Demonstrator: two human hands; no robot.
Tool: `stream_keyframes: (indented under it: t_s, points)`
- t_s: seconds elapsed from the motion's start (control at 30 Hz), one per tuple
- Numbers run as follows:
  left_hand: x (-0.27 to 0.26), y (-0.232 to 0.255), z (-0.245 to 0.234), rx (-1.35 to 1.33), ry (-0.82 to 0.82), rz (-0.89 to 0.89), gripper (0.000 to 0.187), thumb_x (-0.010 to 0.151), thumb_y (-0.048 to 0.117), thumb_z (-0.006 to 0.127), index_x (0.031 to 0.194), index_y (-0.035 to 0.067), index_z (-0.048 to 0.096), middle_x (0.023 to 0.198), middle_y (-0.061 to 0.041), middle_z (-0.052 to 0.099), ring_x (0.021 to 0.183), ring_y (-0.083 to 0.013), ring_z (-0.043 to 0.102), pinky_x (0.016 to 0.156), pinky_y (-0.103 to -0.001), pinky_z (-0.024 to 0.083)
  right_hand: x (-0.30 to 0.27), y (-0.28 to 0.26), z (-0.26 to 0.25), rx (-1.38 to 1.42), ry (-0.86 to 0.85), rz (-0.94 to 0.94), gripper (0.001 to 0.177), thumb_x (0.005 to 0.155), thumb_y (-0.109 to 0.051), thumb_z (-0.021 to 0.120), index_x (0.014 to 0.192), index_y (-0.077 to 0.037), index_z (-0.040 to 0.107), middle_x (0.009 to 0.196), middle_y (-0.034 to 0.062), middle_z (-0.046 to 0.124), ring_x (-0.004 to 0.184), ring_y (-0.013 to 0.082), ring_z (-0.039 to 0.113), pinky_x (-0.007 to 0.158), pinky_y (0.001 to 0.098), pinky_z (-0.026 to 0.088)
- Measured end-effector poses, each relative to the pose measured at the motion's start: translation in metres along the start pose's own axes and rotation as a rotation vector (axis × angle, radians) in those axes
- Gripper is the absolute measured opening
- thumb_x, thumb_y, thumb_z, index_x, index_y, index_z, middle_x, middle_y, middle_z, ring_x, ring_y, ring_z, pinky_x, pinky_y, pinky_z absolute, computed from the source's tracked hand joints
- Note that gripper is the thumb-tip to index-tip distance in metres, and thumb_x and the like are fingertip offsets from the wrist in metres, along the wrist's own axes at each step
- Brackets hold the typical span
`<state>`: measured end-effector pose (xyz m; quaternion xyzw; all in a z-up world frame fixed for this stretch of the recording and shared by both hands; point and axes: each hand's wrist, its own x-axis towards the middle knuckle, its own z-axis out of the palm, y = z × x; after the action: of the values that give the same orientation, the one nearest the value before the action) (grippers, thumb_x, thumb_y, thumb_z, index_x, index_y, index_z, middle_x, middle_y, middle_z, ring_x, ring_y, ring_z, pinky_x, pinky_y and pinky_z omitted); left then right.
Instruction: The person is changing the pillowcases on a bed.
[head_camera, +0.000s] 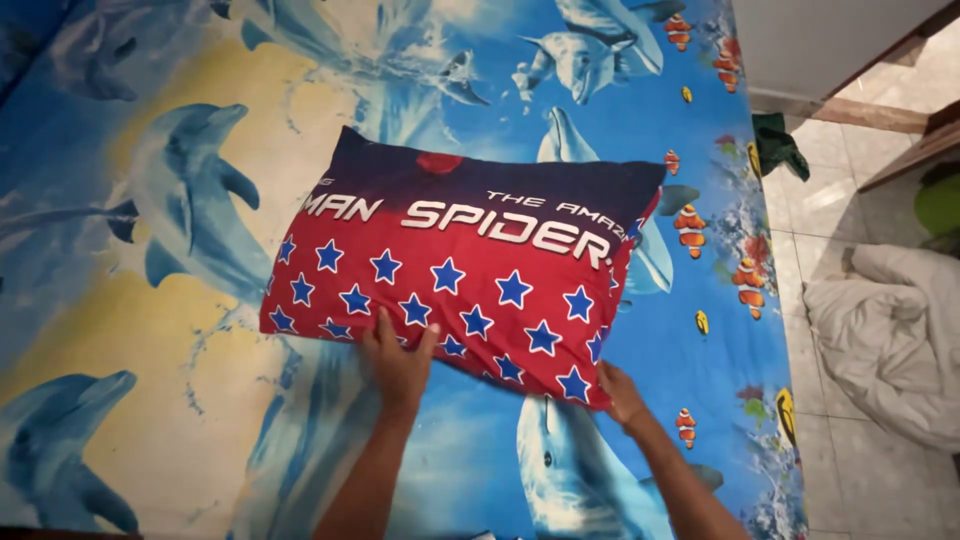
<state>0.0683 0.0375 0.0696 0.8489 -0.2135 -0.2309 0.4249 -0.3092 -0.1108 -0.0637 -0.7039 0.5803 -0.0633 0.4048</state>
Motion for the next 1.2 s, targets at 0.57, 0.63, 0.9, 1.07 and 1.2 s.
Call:
stream_keyframes:
  t_s: [0.57, 0.63, 0.9, 1.07, 1.2]
  points:
    - [0.044, -0.085, -0.004, 0.339, 0.341, 0.265, 0.07, 0.089, 0.041, 0.075, 0.146, 0.007, 0.052, 0.156, -0.03, 0.038, 0.142, -0.0477, 0.041, 0.114, -0.059, 0.039, -0.014, 0.085, -0.042, 0.261, 0.321, 0.147, 0.04, 0.1, -0.041, 0.058, 0.108, -0.005, 0.073, 0.081, 0.0094, 0.073, 0.067, 0.0175, 0.066, 0.063, 0.0335, 0.052]
    - [0.074, -0.086, -0.023, 0.275, 0.412, 0.265, 0.073, 0.092, 0.043, 0.072, 0.15, 0.005, 0.049, 0.161, -0.033, 0.034, 0.146, -0.0495, 0.038, 0.116, -0.06, 0.037, 0.009, 0.05, -0.061, 0.429, 0.455, 0.175, 0.045, 0.104, -0.043, 0.055, 0.111, -0.001, 0.068, 0.089, 0.011, 0.072, 0.073, 0.0205, 0.068, 0.066, 0.0372, 0.056]
    - [0.152, -0.089, -0.05, 0.158, -0.072, -0.063, 0.106, 0.084, 0.069, 0.075, 0.149, -0.007, 0.039, 0.146, -0.036, 0.047, 0.136, -0.0472, 0.048, 0.113, -0.049, 0.04, 0.03, -0.145, -0.04, 0.664, 0.241, 0.251, 0.063, 0.087, -0.049, 0.074, 0.129, -0.002, 0.066, 0.114, 0.017, 0.075, 0.097, 0.029, 0.073, 0.083, 0.0406, 0.058]
    - [0.14, -0.225, -0.033, 0.514, -0.146, 0.764, 0.019, 0.096, 0.024, 0.063, 0.104, 0.007, 0.069, 0.101, -0.018, 0.07, 0.097, -0.0331, 0.067, 0.085, -0.044, 0.052, -0.006, -0.148, -0.062, 0.463, 0.097, 0.203, 0.056, 0.09, -0.043, 0.071, 0.123, 0.002, 0.07, 0.106, 0.0185, 0.079, 0.09, 0.0265, 0.074, 0.08, 0.0408, 0.059]
    - [0.087, -0.216, -0.042, 0.215, -0.131, 0.886, 0.004, 0.079, 0.012, 0.071, 0.081, 0.013, 0.074, 0.093, -0.012, 0.075, 0.085, -0.033, 0.071, 0.074, -0.047, 0.056, -0.016, -0.081, -0.097, 0.389, -0.166, 0.292, 0.058, 0.087, -0.044, 0.071, 0.113, 0.006, 0.078, 0.098, 0.0207, 0.083, 0.085, 0.0283, 0.077, 0.079, 0.0418, 0.061]
